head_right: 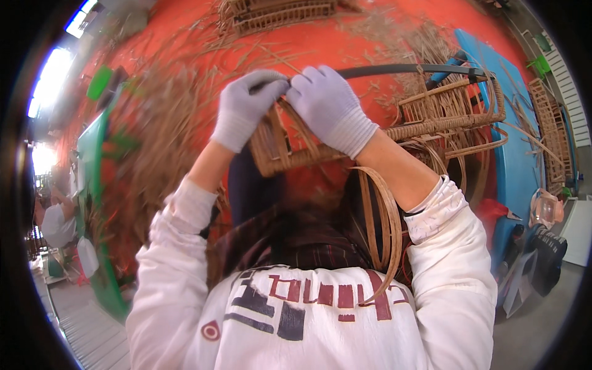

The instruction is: Weaving bamboo strips onto a furniture frame to complete the seat or backrest.

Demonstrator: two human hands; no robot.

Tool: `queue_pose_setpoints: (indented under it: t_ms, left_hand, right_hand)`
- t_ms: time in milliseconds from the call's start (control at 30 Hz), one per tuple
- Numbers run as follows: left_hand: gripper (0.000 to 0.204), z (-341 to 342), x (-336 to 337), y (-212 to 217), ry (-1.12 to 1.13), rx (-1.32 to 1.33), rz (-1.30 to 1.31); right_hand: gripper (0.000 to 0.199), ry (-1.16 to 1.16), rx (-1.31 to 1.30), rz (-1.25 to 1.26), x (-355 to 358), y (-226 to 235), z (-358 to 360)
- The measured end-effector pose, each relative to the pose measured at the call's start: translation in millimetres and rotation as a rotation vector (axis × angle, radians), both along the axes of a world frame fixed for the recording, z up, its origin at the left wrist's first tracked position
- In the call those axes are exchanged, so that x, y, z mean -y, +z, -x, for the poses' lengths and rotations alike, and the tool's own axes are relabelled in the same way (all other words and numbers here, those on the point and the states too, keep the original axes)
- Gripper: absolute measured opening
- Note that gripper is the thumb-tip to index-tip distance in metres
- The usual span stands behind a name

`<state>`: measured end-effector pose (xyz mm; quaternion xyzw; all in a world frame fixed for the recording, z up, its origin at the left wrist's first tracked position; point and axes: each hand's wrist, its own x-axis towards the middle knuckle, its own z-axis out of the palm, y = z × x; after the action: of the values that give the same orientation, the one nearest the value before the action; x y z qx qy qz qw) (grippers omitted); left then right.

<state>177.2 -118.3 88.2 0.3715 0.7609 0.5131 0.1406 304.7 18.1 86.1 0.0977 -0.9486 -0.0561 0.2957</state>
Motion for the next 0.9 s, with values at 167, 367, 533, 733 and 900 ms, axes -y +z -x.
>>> queue_pose_setpoints:
  t_ms: [167,367,533,733,900]
  left_hand:
    - [0.029,-10,12,-4,-0.052,-0.288,-0.093]
    - [0.023,-18,10,2,0.036,-0.355,-0.115]
    - [0.021,-17,7,0,-0.006,-0.372,-0.153]
    - [0.022,-15,5,-1,-0.032,-0.336,-0.13]
    - [0.024,-18,5,2,-0.032,-0.394,-0.099]
  right_hand:
    - [0.01,-0.055,-0.035,0.027,4,-3,-7]
    - [0.01,-0.044,-0.071,0.013,1,-1,-7]
    - [0.014,-0.047,0.013,0.059,0,0,-10]
    - [0.01,-0.006,-0.079,0.063,-1,-3,-8]
    - [0.02,-0.06,0.002,0.101,2,-1,-14]
